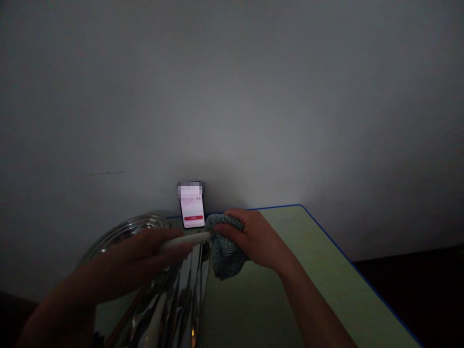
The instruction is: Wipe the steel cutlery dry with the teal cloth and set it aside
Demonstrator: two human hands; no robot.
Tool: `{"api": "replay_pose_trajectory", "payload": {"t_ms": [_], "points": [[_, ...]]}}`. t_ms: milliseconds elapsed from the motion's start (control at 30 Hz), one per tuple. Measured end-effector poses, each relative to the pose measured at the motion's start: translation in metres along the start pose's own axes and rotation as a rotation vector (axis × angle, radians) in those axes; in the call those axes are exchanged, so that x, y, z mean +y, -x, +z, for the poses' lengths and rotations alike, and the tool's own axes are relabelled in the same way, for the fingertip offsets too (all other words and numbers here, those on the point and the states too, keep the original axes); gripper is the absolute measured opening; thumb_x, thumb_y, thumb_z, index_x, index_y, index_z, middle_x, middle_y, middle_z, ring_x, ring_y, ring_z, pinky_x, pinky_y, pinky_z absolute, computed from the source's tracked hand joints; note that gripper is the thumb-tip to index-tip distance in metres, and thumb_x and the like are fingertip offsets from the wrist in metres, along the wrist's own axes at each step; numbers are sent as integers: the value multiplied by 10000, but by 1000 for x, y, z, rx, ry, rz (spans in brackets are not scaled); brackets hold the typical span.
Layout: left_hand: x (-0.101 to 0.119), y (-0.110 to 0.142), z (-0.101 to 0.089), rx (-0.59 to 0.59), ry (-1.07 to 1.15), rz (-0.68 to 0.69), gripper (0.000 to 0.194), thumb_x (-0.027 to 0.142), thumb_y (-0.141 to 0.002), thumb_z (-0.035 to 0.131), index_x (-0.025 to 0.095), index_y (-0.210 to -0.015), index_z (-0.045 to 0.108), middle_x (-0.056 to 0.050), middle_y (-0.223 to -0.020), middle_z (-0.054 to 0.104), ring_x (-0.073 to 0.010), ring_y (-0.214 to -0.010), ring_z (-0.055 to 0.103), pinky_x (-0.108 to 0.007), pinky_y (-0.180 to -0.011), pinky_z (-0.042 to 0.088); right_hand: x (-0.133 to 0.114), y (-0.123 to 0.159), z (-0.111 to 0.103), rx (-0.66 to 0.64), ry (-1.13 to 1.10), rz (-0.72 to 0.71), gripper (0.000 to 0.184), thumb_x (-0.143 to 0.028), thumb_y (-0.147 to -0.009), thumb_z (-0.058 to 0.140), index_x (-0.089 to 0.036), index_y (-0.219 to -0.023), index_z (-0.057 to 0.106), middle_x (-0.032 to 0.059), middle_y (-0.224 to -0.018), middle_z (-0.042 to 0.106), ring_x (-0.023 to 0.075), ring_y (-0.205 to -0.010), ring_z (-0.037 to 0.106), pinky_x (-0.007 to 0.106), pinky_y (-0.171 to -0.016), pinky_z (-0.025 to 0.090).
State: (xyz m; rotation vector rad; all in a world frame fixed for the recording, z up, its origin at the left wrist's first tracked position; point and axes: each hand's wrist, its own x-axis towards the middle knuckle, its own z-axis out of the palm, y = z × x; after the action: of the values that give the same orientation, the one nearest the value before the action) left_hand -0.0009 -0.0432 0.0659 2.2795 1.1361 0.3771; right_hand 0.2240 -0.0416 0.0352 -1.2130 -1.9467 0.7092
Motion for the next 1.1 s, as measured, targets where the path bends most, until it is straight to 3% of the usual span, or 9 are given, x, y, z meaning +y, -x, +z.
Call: {"api": "replay_pose_trajectory", "payload": {"t_ms": [233, 433, 733, 1100], "points": [[3, -4, 0, 15, 12, 61, 360, 445, -859, 439, 159, -824, 654, 22, -594, 572, -88, -490, 466, -178, -438, 321, -1, 7, -15, -239, -81, -30, 239, -331, -850, 515, -220, -1036, 618, -2, -886, 653, 133, -760, 574, 232, -653, 425], [6, -8, 2, 122, -31, 91, 359, 420, -879, 409, 154, -846, 650, 13, -615, 579, -92, -516, 467, -178, -452, 349, 3, 7, -22, -92, -200, -28, 265, -260, -818, 552, -256, -1070, 635, -8, -1001, 669, 155, -895, 601, 262, -775, 445], [4, 1, -6, 248, 103, 17, 311, 425, -860, 480, 172, -786, 645, 31, -586, 548, -86, -526, 492, -169, -468, 375, 8, 8, -22, 121, -375, 88, 310, -460, -821, 533, -210, -949, 663, -3, -773, 634, 117, -641, 549, 227, -563, 412], [11, 4, -1, 178, -67, -6, 371, 460, -875, 428, 173, -731, 614, 28, -611, 557, -97, -547, 488, -190, -476, 355, -6, 1, -4, 99, 31, -41, 219, -329, -886, 437, -180, -791, 567, -12, -704, 572, 120, -648, 507, 244, -589, 375]]}}
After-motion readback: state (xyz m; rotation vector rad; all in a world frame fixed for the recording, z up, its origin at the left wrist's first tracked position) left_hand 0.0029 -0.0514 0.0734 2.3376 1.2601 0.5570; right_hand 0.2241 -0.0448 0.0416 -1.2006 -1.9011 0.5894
